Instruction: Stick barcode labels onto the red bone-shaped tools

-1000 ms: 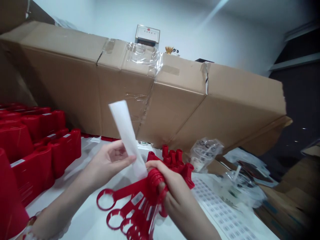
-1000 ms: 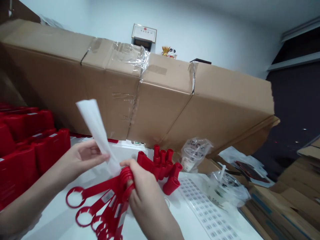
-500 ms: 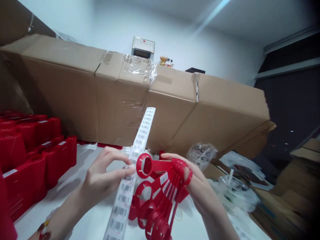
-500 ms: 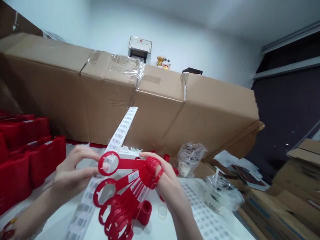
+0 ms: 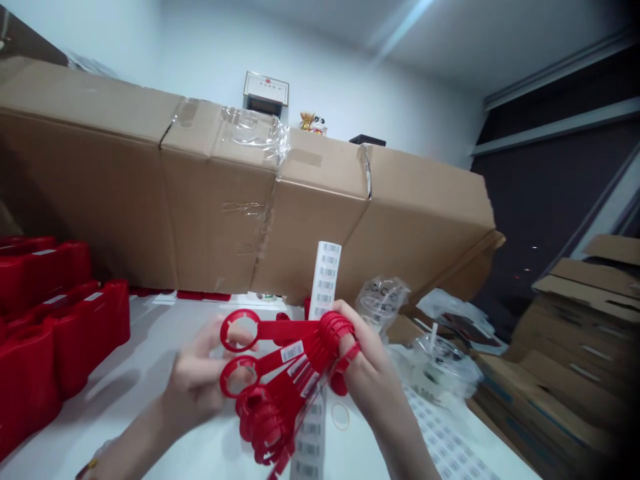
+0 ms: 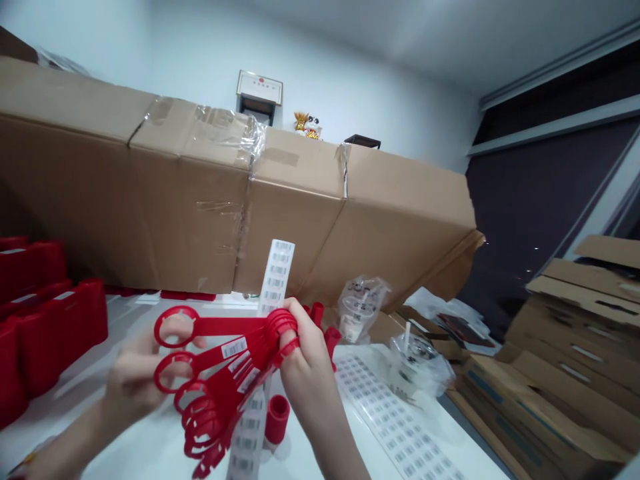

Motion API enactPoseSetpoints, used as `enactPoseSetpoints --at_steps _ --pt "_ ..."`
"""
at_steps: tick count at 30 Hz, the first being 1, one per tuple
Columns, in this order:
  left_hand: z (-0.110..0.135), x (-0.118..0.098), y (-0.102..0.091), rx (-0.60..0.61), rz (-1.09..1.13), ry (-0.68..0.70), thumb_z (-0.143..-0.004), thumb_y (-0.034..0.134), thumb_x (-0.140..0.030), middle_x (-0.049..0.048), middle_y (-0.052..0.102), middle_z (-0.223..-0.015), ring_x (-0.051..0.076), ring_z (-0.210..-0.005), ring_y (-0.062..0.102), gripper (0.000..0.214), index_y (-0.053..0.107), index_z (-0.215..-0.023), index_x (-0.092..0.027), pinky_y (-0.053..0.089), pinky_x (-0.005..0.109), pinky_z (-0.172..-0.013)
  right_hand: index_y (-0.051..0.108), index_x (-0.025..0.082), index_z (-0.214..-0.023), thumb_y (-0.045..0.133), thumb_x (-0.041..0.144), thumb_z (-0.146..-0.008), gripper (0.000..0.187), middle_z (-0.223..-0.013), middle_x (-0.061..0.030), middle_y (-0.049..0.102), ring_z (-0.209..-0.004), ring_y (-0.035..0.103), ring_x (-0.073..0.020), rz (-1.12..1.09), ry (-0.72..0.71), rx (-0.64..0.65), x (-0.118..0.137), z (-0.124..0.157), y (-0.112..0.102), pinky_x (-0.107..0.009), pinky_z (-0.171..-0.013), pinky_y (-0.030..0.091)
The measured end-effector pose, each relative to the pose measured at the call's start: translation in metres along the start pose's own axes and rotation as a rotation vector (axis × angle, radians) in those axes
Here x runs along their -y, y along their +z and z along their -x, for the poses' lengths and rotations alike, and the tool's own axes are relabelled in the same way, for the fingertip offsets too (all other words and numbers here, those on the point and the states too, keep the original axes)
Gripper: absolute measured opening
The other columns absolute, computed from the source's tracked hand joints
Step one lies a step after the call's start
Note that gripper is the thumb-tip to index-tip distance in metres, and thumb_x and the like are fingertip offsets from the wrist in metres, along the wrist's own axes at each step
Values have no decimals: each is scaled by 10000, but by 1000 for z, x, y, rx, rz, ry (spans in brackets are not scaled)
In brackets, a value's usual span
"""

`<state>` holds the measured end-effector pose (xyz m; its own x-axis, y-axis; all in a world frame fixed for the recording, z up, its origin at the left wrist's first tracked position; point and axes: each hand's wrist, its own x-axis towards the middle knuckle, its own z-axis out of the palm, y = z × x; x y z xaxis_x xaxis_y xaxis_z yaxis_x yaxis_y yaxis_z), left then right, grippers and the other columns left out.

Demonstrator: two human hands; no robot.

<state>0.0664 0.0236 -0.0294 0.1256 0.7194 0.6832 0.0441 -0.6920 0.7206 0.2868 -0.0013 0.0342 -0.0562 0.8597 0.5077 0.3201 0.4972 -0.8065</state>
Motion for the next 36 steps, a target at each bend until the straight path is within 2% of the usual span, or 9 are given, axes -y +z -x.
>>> enactPoseSetpoints --at_steps 3,6,9,12,17,22,25,30,36 --pt "-16 -13 -21 -81 50 -100 -964 630 -340 46 693 -981 247 -985 643 209 741 -801 -271 505 383 -918 528 228 -838 401 260 -1012 218 -752 5 583 -683 546 -168 85 -96 67 10 11 6 -259 -614 452" --pt "-23 -32 -29 -39 297 -321 -942 659 -432 44 698 -1065 241 -999 668 199 724 -1011 -258 547 375 -922 566 239 -883 446 185 -975 161 -834 -15 654 -736 593 -186 158 -113 215 16 23 19 -279 -674 497" --pt "-23 -45 -28 -12 332 -386 -825 808 -400 35 734 -930 223 -905 697 249 695 -951 -217 572 325 -833 604 255 -874 536 124 -874 147 -741 -4 670 -637 595 -195 188 -147 313 13 34 35 -289 -624 514" --pt "-21 -47 -29 -41 304 -445 -770 869 -357 25 762 -832 206 -818 725 264 692 -885 -199 577 294 -755 614 272 -887 544 94 -817 203 -665 9 653 -562 575 -202 210 -156 324 8 38 47 -300 -586 516" --pt "-24 -44 -38 -50 413 -564 -750 894 -351 65 822 -878 248 -861 773 484 668 -1148 -191 587 334 -775 595 265 -896 508 92 -840 201 -711 -4 665 -559 562 -192 229 -130 316 7 36 54 -291 -563 499" --pt "-25 -45 -40 -2 465 -530 -825 842 -352 55 808 -936 206 -889 748 353 625 -1060 -200 558 326 -856 556 238 -855 473 102 -872 160 -725 -2 633 -606 564 -180 198 -142 356 4 29 53 -268 -571 480" --pt "-24 -43 -39 -41 464 -493 -858 812 -387 20 763 -976 180 -958 708 275 643 -982 -208 551 300 -878 524 237 -837 470 110 -879 144 -715 5 606 -609 547 -175 217 -117 330 2 29 52 -260 -565 461" --pt "-23 -40 -37 -111 384 -441 -904 757 -414 -30 707 -814 132 -805 665 227 645 -895 -218 532 273 -844 493 239 -833 448 103 -877 150 -704 9 599 -598 548 -171 257 -104 316 -1 30 53 -249 -544 424" --pt "-24 -42 -40 -177 156 -410 -842 798 -425 -34 655 -704 122 -699 627 263 665 -792 -203 492 228 -700 462 241 -827 428 69 -837 176 -689 8 595 -569 532 -170 396 -82 286 -5 28 56 -248 -509 358"
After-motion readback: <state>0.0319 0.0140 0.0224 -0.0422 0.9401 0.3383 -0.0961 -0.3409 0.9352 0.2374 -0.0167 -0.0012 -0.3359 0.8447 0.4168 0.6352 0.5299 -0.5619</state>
